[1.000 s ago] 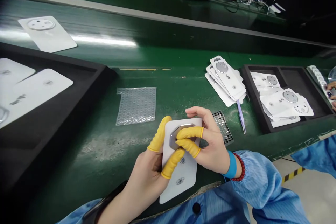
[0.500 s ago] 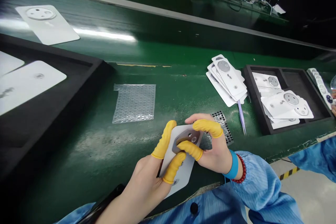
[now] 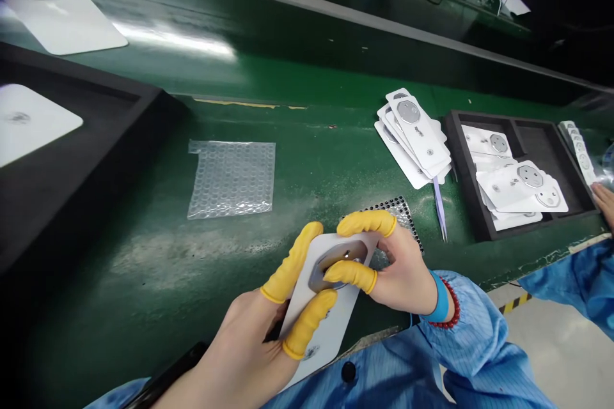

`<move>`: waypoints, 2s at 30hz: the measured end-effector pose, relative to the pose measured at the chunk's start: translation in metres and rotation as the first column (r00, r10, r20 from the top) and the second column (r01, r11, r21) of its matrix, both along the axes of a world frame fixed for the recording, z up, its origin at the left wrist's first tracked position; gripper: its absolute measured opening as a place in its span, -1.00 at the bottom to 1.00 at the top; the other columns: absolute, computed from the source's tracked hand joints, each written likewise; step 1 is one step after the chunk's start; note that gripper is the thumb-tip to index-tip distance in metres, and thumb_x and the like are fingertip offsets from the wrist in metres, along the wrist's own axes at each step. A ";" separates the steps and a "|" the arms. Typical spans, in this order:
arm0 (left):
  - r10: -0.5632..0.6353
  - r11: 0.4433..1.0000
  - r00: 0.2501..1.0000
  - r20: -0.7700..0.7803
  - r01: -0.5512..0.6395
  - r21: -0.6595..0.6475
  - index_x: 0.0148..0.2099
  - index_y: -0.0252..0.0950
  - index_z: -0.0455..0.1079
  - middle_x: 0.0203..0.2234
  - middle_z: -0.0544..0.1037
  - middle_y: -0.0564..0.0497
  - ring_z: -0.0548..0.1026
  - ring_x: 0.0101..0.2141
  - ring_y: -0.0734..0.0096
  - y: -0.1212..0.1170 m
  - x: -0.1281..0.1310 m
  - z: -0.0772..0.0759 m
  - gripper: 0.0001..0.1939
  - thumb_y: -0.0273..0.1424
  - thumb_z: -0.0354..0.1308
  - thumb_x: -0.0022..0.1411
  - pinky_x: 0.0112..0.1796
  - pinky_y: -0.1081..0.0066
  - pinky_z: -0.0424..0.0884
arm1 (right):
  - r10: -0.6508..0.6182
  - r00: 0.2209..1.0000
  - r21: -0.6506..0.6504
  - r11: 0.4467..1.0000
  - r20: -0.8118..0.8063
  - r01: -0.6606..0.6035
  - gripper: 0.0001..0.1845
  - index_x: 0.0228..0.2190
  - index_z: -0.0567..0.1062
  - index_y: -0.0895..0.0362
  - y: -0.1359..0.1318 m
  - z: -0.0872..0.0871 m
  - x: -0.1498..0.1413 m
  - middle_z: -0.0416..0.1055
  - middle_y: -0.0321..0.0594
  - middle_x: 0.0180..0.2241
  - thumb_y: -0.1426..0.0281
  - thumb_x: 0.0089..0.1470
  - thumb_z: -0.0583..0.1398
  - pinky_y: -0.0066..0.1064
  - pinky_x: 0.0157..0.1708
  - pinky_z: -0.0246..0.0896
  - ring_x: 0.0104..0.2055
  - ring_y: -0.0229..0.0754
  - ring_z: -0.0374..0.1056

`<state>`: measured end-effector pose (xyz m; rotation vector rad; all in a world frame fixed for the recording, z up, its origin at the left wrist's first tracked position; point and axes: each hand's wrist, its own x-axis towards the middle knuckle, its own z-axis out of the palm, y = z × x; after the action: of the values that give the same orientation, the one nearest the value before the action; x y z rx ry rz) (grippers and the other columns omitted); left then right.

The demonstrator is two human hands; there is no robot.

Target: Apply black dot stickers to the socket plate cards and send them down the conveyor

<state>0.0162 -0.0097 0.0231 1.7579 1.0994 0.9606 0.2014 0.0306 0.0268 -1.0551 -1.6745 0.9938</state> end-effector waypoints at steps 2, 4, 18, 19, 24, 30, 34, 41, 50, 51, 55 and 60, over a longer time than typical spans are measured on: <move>0.028 1.000 0.999 -0.034 -0.028 0.009 -0.06 -0.20 0.35 -0.56 0.51 0.12 0.42 -0.64 0.45 -0.002 -0.001 -0.002 -0.69 -0.56 0.06 0.15 -0.63 0.57 0.39 | 0.022 1.000 0.015 1.000 0.010 -0.022 -0.57 -0.10 0.45 -0.02 0.000 0.001 0.001 0.49 -0.24 -0.22 0.37 -0.02 0.41 -0.44 -0.27 0.44 -0.22 -0.21 0.48; 0.036 0.999 0.998 -0.042 -0.036 0.017 0.03 -0.20 0.32 -0.57 0.51 0.13 0.40 -0.66 0.46 -0.005 -0.001 -0.005 -0.59 -0.56 0.09 0.11 -0.62 0.56 0.41 | 0.038 0.999 0.031 0.999 0.019 -0.039 -0.56 -0.10 0.44 -0.01 0.001 0.003 0.001 0.49 -0.25 -0.22 0.42 -0.02 0.40 -0.44 -0.25 0.42 -0.24 -0.22 0.48; 0.020 0.964 0.995 0.099 0.007 -0.264 -0.27 -0.20 0.46 -0.64 0.47 0.12 0.40 -0.66 0.43 -0.001 0.003 -0.002 -0.86 -0.51 0.15 0.10 -0.70 0.54 0.29 | 0.220 0.975 -0.253 0.945 0.014 -0.210 -0.58 -0.09 0.39 -0.01 0.008 0.019 0.003 0.47 -0.29 -0.14 0.56 0.04 0.31 -0.54 -0.14 0.41 -0.12 -0.30 0.47; 0.020 0.958 0.995 0.101 0.010 -0.288 -0.31 -0.20 0.46 -0.66 0.45 0.12 0.39 -0.66 0.43 -0.002 0.003 -0.003 -0.90 -0.48 0.17 0.10 -0.70 0.52 0.29 | 0.240 0.971 -0.291 0.927 -0.017 -0.235 -0.58 -0.09 0.39 -0.01 0.009 0.020 0.004 0.47 -0.28 -0.12 0.56 0.03 0.31 -0.54 -0.14 0.41 -0.12 -0.30 0.47; 0.025 0.940 0.992 0.121 0.018 -0.340 -0.38 -0.20 0.43 -0.66 0.42 0.13 0.34 -0.67 0.46 -0.004 0.002 -0.004 -0.95 -0.46 0.20 0.10 -0.69 0.52 0.26 | 0.214 0.973 -0.354 0.906 -0.087 -0.231 -0.60 -0.14 0.40 0.01 0.010 0.021 0.000 0.51 -0.30 -0.17 0.59 0.01 0.30 -0.54 -0.21 0.43 -0.18 -0.31 0.49; 0.081 0.903 0.968 0.238 0.029 -0.428 -0.22 -0.23 0.46 -0.61 0.49 0.11 0.37 -0.66 0.47 0.002 0.002 0.000 -0.87 -0.44 0.23 0.12 -0.67 0.52 0.29 | 0.150 0.985 -0.404 0.899 -0.082 -0.171 -0.64 -0.15 0.42 0.08 0.010 0.016 -0.004 0.51 -0.19 -0.12 0.48 0.00 0.36 -0.46 -0.20 0.44 -0.15 -0.23 0.49; 0.092 0.880 0.940 0.328 0.078 -0.469 -0.13 -0.26 0.47 -0.58 0.53 0.06 0.42 -0.63 0.44 0.004 0.003 0.005 -0.79 -0.41 0.22 0.15 -0.65 0.51 0.32 | 0.181 0.971 -0.464 0.855 -0.156 -0.234 -0.64 -0.12 0.40 0.09 0.012 0.017 -0.001 0.54 -0.18 -0.17 0.45 0.03 0.34 -0.47 -0.28 0.45 -0.23 -0.25 0.50; 0.108 0.909 0.969 0.221 -0.007 -0.416 -0.28 -0.23 0.47 -0.72 0.36 0.16 0.23 -0.72 0.51 0.002 0.002 0.000 -0.91 -0.44 0.22 0.10 -0.73 0.52 0.18 | 0.158 0.985 -0.427 0.887 -0.070 -0.173 -0.67 -0.15 0.40 0.11 0.010 0.022 -0.005 0.54 -0.16 -0.15 0.51 0.02 0.31 -0.42 -0.23 0.46 -0.17 -0.21 0.51; 0.094 0.882 0.939 0.331 0.076 -0.465 -0.33 -0.29 0.43 -0.70 0.38 0.13 0.23 -0.70 0.54 0.010 0.003 0.007 -0.91 -0.36 0.18 0.18 -0.69 0.53 0.17 | 0.176 0.976 -0.425 0.879 -0.131 -0.216 -0.66 -0.12 0.41 0.11 0.010 0.018 -0.005 0.53 -0.16 -0.14 0.36 0.06 0.34 -0.40 -0.17 0.44 -0.15 -0.20 0.50; 0.096 0.875 0.935 0.342 0.085 -0.477 -0.33 -0.29 0.43 -0.69 0.39 0.13 0.24 -0.70 0.54 0.011 0.003 0.008 -0.91 -0.37 0.19 0.18 -0.69 0.53 0.18 | 0.176 0.975 -0.421 0.881 -0.135 -0.218 -0.66 -0.11 0.42 0.11 0.010 0.018 -0.005 0.53 -0.17 -0.14 0.33 0.08 0.33 -0.40 -0.16 0.44 -0.15 -0.20 0.50; 0.112 0.858 0.931 0.347 0.085 -0.507 -0.33 -0.30 0.45 -0.68 0.41 0.12 0.24 -0.69 0.55 0.011 0.002 0.008 -0.89 -0.35 0.22 0.16 -0.67 0.54 0.19 | 0.189 0.974 -0.408 0.885 -0.128 -0.225 -0.69 -0.08 0.42 0.10 0.009 0.019 -0.003 0.53 -0.16 -0.13 0.31 0.14 0.28 -0.39 -0.13 0.45 -0.13 -0.20 0.50; 0.123 0.828 0.916 0.383 0.118 -0.548 -0.25 -0.30 0.48 -0.66 0.42 0.10 0.25 -0.67 0.55 0.013 0.001 0.011 -0.81 -0.27 0.22 0.18 -0.66 0.55 0.22 | 0.206 0.978 -0.312 0.929 -0.007 -0.198 -0.72 -0.03 0.44 0.06 0.007 0.021 0.000 0.53 -0.19 -0.07 0.41 0.21 0.20 -0.34 -0.02 0.43 -0.04 -0.19 0.48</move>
<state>0.0176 0.0034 0.0343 1.0153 0.9787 0.8368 0.2013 0.0371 0.0477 -1.1147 -1.7084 1.4215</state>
